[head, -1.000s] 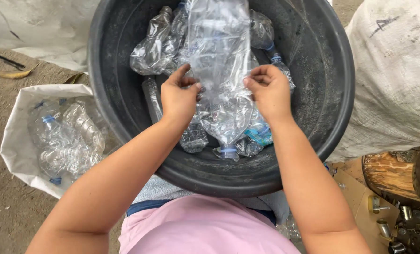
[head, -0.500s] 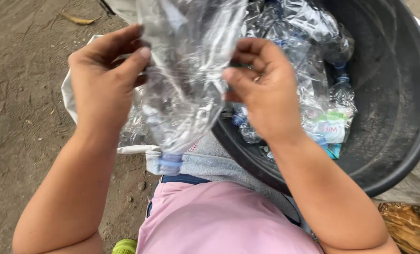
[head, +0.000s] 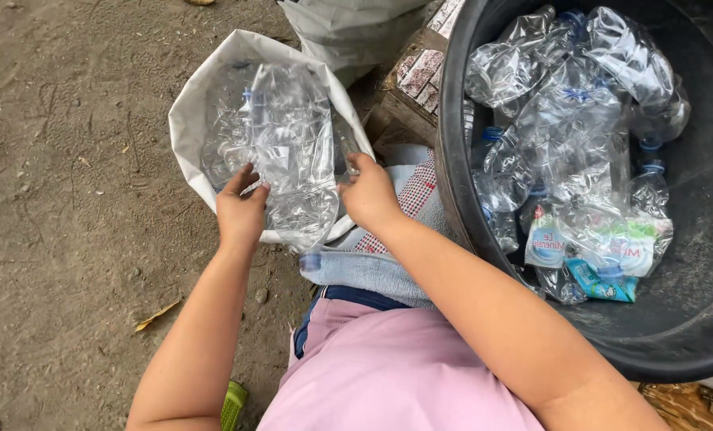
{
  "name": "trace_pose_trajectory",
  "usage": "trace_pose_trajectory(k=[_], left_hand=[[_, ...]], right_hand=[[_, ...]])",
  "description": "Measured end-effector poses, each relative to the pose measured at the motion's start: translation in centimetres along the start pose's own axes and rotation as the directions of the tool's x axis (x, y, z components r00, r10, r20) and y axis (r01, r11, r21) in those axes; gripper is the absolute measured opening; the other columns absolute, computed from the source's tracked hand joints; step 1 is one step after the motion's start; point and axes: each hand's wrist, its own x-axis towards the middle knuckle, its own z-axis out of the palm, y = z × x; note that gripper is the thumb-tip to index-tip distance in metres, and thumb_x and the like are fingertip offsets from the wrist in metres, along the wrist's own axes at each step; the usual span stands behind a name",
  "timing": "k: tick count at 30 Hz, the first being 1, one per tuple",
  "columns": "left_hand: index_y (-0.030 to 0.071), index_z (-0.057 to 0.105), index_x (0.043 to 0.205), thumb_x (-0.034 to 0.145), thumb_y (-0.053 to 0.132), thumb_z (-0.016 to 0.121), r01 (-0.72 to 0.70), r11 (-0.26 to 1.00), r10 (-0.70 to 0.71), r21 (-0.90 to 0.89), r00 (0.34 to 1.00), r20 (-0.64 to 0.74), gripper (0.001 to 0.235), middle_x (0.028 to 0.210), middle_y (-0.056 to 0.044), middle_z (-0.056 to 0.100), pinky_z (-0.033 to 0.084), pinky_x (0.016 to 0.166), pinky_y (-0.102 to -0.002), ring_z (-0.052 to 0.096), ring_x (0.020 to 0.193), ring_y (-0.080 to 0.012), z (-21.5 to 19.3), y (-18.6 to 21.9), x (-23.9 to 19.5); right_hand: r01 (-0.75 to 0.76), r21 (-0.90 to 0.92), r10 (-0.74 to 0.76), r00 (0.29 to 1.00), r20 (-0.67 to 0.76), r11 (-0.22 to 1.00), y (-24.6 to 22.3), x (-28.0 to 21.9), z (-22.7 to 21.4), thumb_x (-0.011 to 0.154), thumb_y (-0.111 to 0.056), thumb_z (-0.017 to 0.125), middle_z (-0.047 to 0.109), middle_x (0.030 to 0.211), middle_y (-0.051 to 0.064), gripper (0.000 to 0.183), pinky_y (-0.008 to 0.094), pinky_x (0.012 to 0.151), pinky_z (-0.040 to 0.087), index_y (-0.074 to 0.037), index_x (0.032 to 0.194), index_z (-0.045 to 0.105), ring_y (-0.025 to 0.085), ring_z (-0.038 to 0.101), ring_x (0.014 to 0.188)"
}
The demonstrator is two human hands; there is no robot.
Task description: Sorting plastic bottles and bags from a tub into a sack, using scissors to cut some items
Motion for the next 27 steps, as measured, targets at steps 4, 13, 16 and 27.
trace_pose_trajectory(k=[4, 13, 16, 27], left_hand=[[0.013, 0.065, 0.136, 0.088, 0.006, 0.076, 0.060, 0.990, -0.056, 0.128, 0.998, -0.034, 0.050, 0.135, -0.023, 0.063, 0.058, 0.093, -0.052, 0.064, 0.119, -0.0419, 0.9, -2.4, 0.3], [0.007, 0.066, 0.135, 0.087, -0.002, 0.071, -0.153, 0.981, 0.139, 0.120, 0.983, 0.117, 0.049, 0.136, -0.027, 0.053, 0.053, 0.098, -0.057, 0.059, 0.119, -0.0527, 2.5, 3.8, -4.0], [0.007, 0.065, 0.135, 0.091, -0.004, 0.068, -0.262, 0.965, 0.254, 0.025, 0.950, 0.181, 0.045, 0.134, -0.017, 0.051, 0.053, 0.100, -0.051, 0.062, 0.118, -0.0397, 4.1, 8.4, -6.3], [0.004, 0.065, 0.132, 0.086, 0.011, 0.070, 0.052, 0.969, 0.146, -0.241, 0.669, 0.729, 0.047, 0.113, -0.013, 0.068, 0.059, 0.086, -0.033, 0.071, 0.097, -0.0218, 23.3, 22.1, -17.5]], right_hand=[[-0.011, -0.026, 0.011, 1.000, -0.012, 1.000, 0.4, -1.0, -0.4, 0.082, -0.006, 0.080, 0.058, 0.143, 0.018, 0.062, 0.038, 0.097, 0.061, -0.009, 0.140, 0.059, 0.028, 0.066, 0.122], [0.193, 0.254, -0.262, 0.925, 0.275, 0.948, -6.7, -12.5, -9.1, 0.086, -0.006, 0.073, 0.058, 0.143, 0.025, 0.059, 0.046, 0.104, 0.055, -0.005, 0.142, 0.056, 0.042, 0.055, 0.136], [0.181, 0.447, -0.366, 0.853, 0.372, 0.876, -5.7, -15.9, -15.0, 0.091, -0.005, 0.067, 0.062, 0.137, 0.022, 0.051, 0.040, 0.102, 0.056, -0.001, 0.141, 0.056, 0.030, 0.060, 0.127], [0.260, 0.380, -0.088, 0.906, -0.414, 0.888, 10.9, -12.6, -36.3, 0.096, -0.006, 0.071, 0.073, 0.115, 0.006, 0.034, 0.018, 0.077, 0.064, -0.005, 0.129, 0.065, 0.012, 0.074, 0.098]])
